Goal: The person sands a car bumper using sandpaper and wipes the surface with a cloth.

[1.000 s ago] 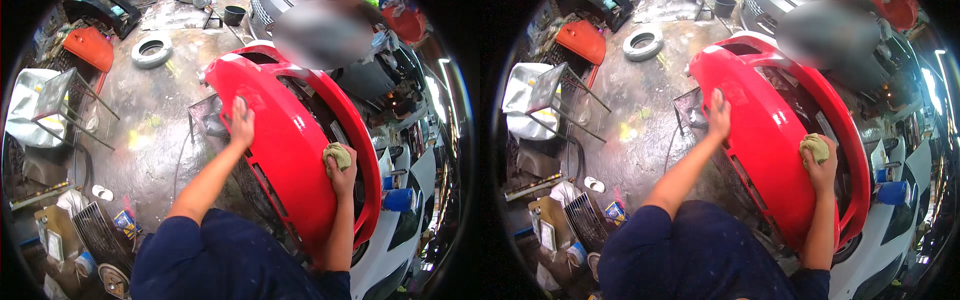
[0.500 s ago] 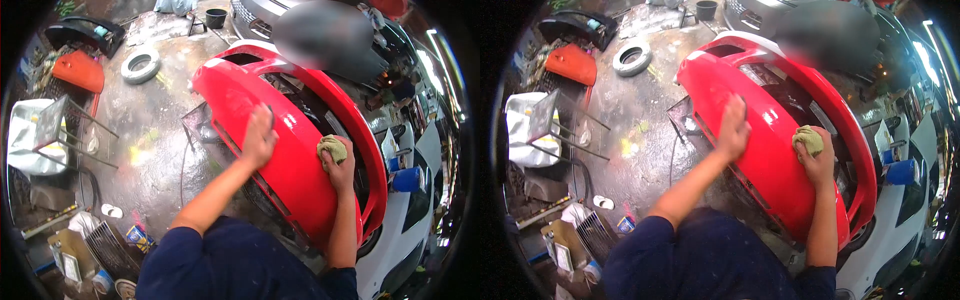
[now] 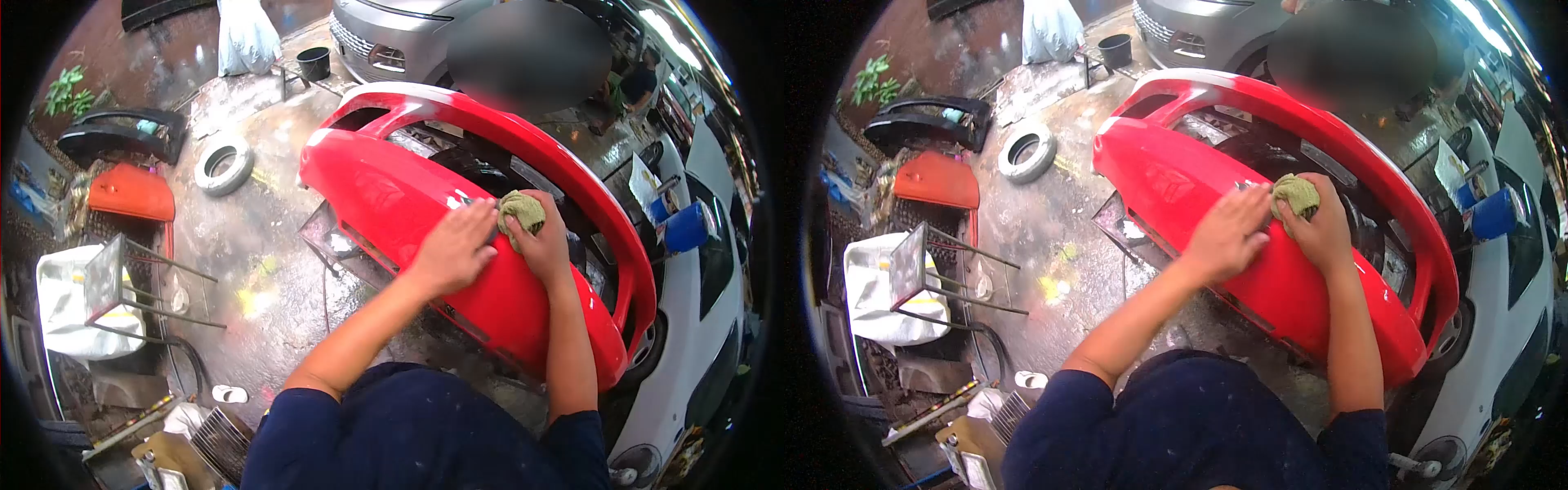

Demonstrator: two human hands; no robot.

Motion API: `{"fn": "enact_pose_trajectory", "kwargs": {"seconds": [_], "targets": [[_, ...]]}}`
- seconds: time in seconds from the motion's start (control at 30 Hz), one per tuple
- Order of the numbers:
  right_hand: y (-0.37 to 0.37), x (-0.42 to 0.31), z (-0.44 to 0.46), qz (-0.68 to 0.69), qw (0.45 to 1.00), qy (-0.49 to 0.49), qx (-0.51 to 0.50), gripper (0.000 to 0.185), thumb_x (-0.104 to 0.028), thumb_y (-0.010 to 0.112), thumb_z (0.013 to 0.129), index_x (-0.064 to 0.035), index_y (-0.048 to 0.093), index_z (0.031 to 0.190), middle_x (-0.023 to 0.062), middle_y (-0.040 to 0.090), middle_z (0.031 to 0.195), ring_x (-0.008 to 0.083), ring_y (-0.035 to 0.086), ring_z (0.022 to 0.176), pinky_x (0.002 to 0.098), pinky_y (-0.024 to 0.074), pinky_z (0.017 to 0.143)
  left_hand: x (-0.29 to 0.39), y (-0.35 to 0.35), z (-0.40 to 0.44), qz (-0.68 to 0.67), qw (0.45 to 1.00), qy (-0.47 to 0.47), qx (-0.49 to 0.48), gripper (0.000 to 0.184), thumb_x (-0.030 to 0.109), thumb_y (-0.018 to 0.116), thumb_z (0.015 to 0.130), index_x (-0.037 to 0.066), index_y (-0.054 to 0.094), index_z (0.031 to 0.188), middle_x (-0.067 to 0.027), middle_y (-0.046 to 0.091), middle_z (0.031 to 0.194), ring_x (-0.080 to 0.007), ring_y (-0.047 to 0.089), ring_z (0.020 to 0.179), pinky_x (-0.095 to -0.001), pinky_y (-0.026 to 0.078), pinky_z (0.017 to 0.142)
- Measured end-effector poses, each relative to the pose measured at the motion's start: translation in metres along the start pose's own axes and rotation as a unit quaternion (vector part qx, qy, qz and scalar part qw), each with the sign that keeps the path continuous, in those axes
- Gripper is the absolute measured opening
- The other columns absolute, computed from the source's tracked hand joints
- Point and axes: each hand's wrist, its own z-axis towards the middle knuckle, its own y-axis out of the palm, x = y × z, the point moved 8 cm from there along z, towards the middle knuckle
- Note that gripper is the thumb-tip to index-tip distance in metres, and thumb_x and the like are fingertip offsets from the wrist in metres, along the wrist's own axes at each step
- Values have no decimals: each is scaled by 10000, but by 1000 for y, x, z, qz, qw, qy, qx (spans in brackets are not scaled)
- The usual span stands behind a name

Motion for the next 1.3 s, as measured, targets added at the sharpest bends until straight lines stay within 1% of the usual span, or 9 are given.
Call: {"fn": "enact_pose_trajectory", "kwargs": {"seconds": [0.07,0.13,0.23,0.5,0.8,1.03,1.1,1.2,1.3], "targets": [[-3,4,1,-15,1000,9,20,394,-192,793,856,-25,600,1156,151,656,1070,322,664,998,390,514,892,-65,-23,5,44,997,-57,21,519,188,607,954,-10,539,1429,-240,519,1495,-373,460,1422,-464,312,1224],[-7,8,-2,-37,998,5,42,414,-215,798,850,-23,596,1155,173,653,1055,352,663,990,404,518,878,-171,-58,12,-129,965,-217,76,372,233,558,997,-3,642,1272,-266,650,1271,-383,557,1294,-486,418,1101],[-10,6,-2,-34,998,3,51,419,-224,797,851,-21,590,1154,191,654,1051,377,664,984,420,524,868,-306,-75,-20,15,962,-244,126,437,232,555,1009,-60,602,1330,-283,595,1385,-389,537,1337,-453,389,1151],[-24,11,-5,-28,990,-14,137,441,-259,805,858,-30,592,1170,180,672,1073,363,677,990,427,533,877,46,18,14,-10,998,31,-47,490,215,591,948,-30,589,1373,-239,559,1457,-378,480,1406,-476,316,1217],[-155,72,-119,-137,946,114,273,384,-182,794,897,-25,596,1186,143,673,1104,268,669,1035,387,516,928,-197,-59,19,-22,981,-186,38,423,260,560,1025,-28,625,1328,-228,610,1402,-362,544,1350,-422,394,1163],[-167,89,-143,-236,912,181,281,400,-268,782,903,-39,599,1175,182,691,1062,358,673,1015,446,518,883,75,48,62,-15,997,20,-79,393,240,711,856,-11,617,1145,-226,628,1151,-426,583,1107,-507,446,1016],[-167,87,-143,-231,912,174,290,412,-292,778,903,-36,595,1169,200,689,1056,399,660,1020,474,510,866,146,78,56,-90,981,172,9,384,242,724,837,-10,608,1103,-225,612,1127,-429,578,1054,-513,446,988],[-171,90,-149,-227,906,178,311,415,-287,776,905,-28,591,1172,199,685,1070,395,658,1037,474,506,879,180,90,56,-108,975,185,55,340,237,711,826,4,607,1051,-221,614,1063,-414,584,1027,-515,447,967],[-175,91,-155,-220,906,176,316,411,-276,774,906,-22,589,1171,203,680,1085,399,653,1047,474,502,889,130,76,72,-118,977,73,-163,336,251,694,829,10,636,1056,-220,635,1008,-408,606,1026,-505,455,993]]}}
